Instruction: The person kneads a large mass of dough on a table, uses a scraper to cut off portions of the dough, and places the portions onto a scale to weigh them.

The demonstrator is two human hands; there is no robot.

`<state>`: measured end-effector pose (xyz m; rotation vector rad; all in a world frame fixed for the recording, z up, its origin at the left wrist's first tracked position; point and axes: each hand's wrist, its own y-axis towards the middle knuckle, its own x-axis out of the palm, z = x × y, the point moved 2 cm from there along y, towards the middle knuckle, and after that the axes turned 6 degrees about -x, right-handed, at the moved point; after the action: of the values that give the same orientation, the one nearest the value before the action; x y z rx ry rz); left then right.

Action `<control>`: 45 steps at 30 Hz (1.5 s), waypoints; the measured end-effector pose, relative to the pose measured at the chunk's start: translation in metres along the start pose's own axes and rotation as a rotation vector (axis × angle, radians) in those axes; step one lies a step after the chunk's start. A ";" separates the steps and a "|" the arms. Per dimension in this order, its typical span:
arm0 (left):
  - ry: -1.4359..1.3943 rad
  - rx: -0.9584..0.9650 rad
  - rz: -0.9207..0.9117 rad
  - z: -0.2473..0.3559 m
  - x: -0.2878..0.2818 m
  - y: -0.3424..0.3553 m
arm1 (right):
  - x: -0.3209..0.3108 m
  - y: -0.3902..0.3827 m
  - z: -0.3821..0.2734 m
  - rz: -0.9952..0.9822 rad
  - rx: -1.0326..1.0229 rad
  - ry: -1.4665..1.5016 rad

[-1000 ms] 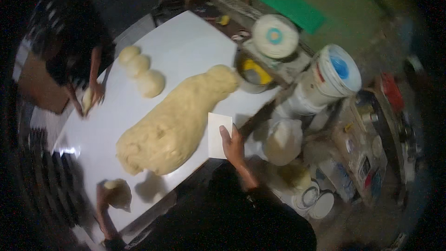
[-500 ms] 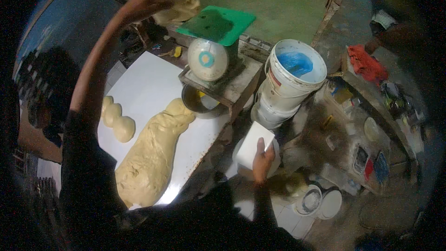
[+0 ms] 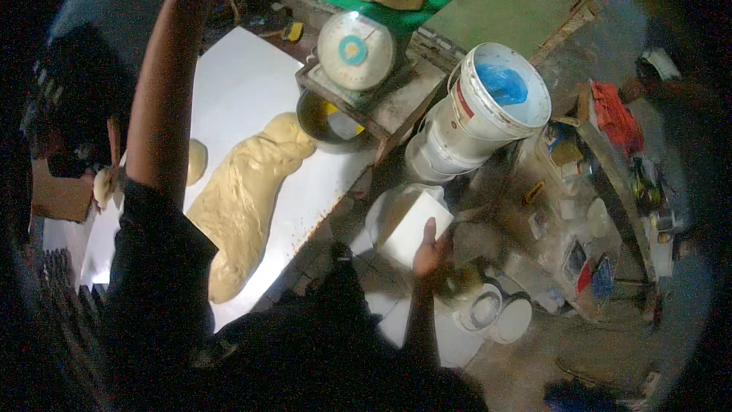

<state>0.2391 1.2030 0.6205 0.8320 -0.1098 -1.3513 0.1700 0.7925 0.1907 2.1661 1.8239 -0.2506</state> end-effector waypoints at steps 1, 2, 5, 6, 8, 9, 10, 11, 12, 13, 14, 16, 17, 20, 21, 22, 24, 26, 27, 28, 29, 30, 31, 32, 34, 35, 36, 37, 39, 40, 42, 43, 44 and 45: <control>-0.061 -0.073 0.103 -0.031 0.000 -0.022 | -0.002 -0.001 0.000 0.019 -0.003 -0.072; 0.054 -0.084 0.256 -0.122 -0.046 -0.072 | 0.011 -0.004 -0.008 -0.022 -0.029 -0.102; 0.684 -0.541 0.342 -0.248 -0.009 -0.272 | 0.027 -0.014 -0.035 -0.177 -0.070 -0.095; 0.986 -0.514 0.332 -0.277 0.018 -0.352 | 0.032 -0.016 -0.042 -0.236 -0.072 -0.112; 1.140 -1.150 0.080 -0.304 0.098 -0.514 | 0.031 -0.017 -0.031 -0.226 -0.095 -0.176; 1.130 -1.037 0.122 -0.280 0.118 -0.529 | 0.029 -0.019 -0.025 -0.245 -0.087 -0.137; 1.134 -0.935 0.186 -0.268 0.120 -0.536 | 0.034 -0.019 -0.025 -0.284 -0.092 -0.082; 1.132 -0.941 0.188 -0.262 0.117 -0.540 | 0.037 -0.024 -0.029 -0.297 -0.139 -0.164; 1.038 -1.002 0.156 -0.259 0.114 -0.544 | 0.043 -0.026 -0.032 -0.302 -0.140 -0.168; 0.942 -1.061 0.126 -0.255 0.113 -0.547 | 0.052 -0.025 -0.035 -0.340 -0.145 -0.104; 0.934 -1.060 0.125 -0.251 0.117 -0.549 | 0.056 -0.025 -0.037 -0.369 -0.150 -0.042; 0.931 -0.986 0.180 -0.239 0.129 -0.551 | 0.062 -0.028 -0.038 -0.416 -0.155 -0.075; 0.930 -0.988 0.184 -0.236 0.132 -0.555 | 0.070 -0.030 -0.045 -0.470 -0.159 -0.096; 0.910 -0.984 0.230 -0.227 0.140 -0.560 | 0.083 -0.020 -0.073 -0.578 -0.212 -0.149; 0.928 -0.957 0.267 -0.223 0.142 -0.560 | 0.087 -0.012 -0.075 -0.593 -0.295 -0.104; 0.946 -0.930 0.305 -0.221 0.144 -0.559 | 0.087 0.003 -0.070 -0.597 -0.296 -0.107; 0.743 -1.048 0.316 -0.222 0.135 -0.541 | 0.086 0.051 -0.055 -0.685 -0.149 -0.105; 0.538 -1.145 0.326 -0.217 0.124 -0.498 | 0.064 0.172 -0.057 -0.345 -0.440 -0.447; 0.400 -1.084 0.493 -0.210 0.116 -0.460 | 0.072 0.229 -0.102 -0.307 -0.454 -0.255; 0.262 -1.003 0.651 -0.206 0.108 -0.418 | 0.078 0.285 -0.147 -0.267 -0.472 -0.063; 0.221 -0.916 0.681 -0.204 0.088 -0.389 | 0.117 0.264 -0.249 -0.214 -0.274 0.098; 0.123 -0.785 0.657 -0.203 0.080 -0.335 | 0.114 0.299 -0.292 -0.287 -0.347 0.246; -0.008 -0.720 0.604 -0.188 0.077 -0.271 | 0.114 0.347 -0.311 -0.357 -0.384 0.296; -0.127 -0.653 0.573 -0.183 0.071 -0.221 | 0.131 0.401 -0.328 -0.357 -0.323 0.169; -0.381 -0.414 0.469 -0.185 0.080 -0.128 | 0.155 0.505 -0.325 -0.391 -0.405 -0.266; -0.587 -0.461 0.351 -0.159 0.106 -0.075 | 0.120 0.560 -0.315 -0.361 -0.494 -0.491; -0.473 -0.441 0.483 -0.182 0.066 -0.079 | 0.261 0.474 -0.328 -0.609 -0.334 -0.399; -0.483 -0.480 0.519 -0.195 0.059 -0.065 | 0.292 0.448 -0.342 -0.729 -0.478 -0.340; -0.682 -0.549 0.586 -0.192 0.076 -0.031 | 0.287 0.445 -0.371 -0.857 -0.574 -0.390; -0.874 -0.628 0.665 -0.191 0.081 -0.020 | 0.281 0.437 -0.381 -0.850 -0.583 -0.392; -0.953 -0.658 0.795 -0.211 0.055 -0.034 | 0.297 0.347 -0.423 -1.079 -0.526 0.085; -1.227 -0.446 0.710 -0.218 0.047 -0.044 | 0.298 0.298 -0.441 -1.156 -0.561 0.174; -1.476 -0.214 0.616 -0.224 0.039 -0.060 | 0.291 0.249 -0.455 -1.239 -0.583 0.266; -1.690 -0.051 0.603 -0.231 0.028 -0.082 | 0.275 0.210 -0.468 -1.196 -0.669 0.332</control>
<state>0.3001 1.2865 0.3959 -0.5685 -1.4811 -1.1056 0.3985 1.1738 0.5667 0.5387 2.6465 0.4525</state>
